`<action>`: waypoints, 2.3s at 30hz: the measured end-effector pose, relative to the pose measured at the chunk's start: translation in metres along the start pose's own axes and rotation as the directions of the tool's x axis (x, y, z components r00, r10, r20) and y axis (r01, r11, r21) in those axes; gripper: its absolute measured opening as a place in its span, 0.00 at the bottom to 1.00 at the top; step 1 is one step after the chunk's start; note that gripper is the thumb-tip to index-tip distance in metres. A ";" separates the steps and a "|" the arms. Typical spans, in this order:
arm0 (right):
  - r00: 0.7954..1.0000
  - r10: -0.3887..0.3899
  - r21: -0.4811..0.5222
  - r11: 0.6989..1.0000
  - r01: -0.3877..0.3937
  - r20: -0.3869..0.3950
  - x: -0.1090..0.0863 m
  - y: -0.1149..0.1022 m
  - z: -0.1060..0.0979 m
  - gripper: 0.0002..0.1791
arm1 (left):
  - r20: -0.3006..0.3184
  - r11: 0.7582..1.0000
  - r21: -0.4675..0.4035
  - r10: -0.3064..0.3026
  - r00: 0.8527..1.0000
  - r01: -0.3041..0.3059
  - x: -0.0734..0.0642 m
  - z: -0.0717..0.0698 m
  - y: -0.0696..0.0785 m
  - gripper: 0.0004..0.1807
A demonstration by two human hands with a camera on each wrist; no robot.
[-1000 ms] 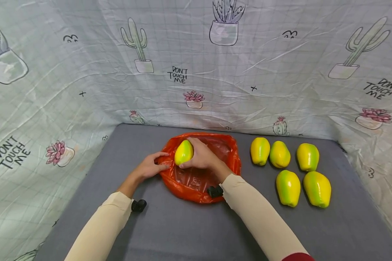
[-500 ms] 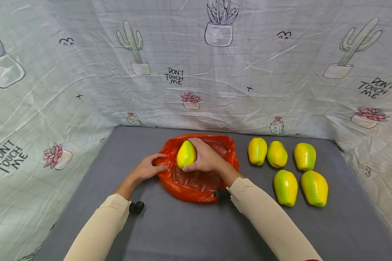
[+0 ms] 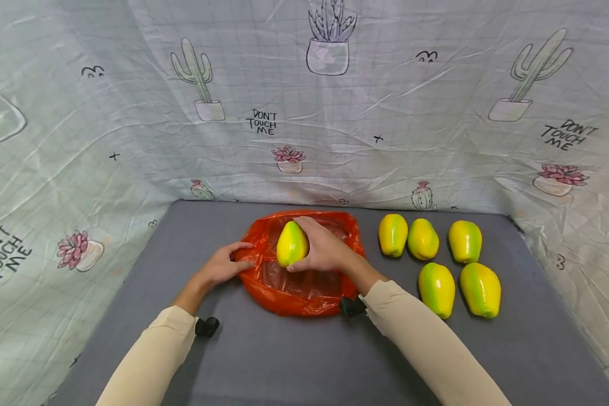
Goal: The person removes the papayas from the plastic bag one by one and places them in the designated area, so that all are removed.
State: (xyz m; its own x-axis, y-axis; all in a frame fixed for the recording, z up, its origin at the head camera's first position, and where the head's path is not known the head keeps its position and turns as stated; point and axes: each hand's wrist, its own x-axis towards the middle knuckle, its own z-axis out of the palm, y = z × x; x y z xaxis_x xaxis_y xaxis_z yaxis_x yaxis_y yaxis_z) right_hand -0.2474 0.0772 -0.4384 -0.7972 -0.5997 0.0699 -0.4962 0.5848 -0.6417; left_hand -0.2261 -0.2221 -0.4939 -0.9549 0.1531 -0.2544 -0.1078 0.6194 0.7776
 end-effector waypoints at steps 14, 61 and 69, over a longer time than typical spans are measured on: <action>0.999 -0.013 -0.035 0.999 0.015 0.043 -0.025 -0.003 -0.019 0.63 | -0.020 1.000 0.014 0.024 1.000 -0.024 -0.006 -0.001 0.000 0.32; 0.999 -0.032 -0.053 0.998 0.032 -0.003 -0.099 0.031 -0.061 0.59 | -0.037 0.993 -0.088 0.070 0.997 -0.073 -0.003 0.004 -0.001 0.29; 1.000 -0.007 -0.103 0.995 0.006 -0.014 -0.114 0.041 -0.064 0.61 | 0.025 0.966 -0.259 0.023 0.999 -0.016 -0.002 0.002 -0.001 0.31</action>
State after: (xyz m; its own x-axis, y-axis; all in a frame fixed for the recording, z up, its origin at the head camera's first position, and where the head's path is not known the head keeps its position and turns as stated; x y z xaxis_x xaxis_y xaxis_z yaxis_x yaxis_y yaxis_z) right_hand -0.1990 0.2048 -0.4234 -0.7983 -0.5961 0.0852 -0.5335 0.6346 -0.5592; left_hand -0.2231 -0.2216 -0.4952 -0.9498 0.1870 -0.2508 -0.1607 0.3964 0.9039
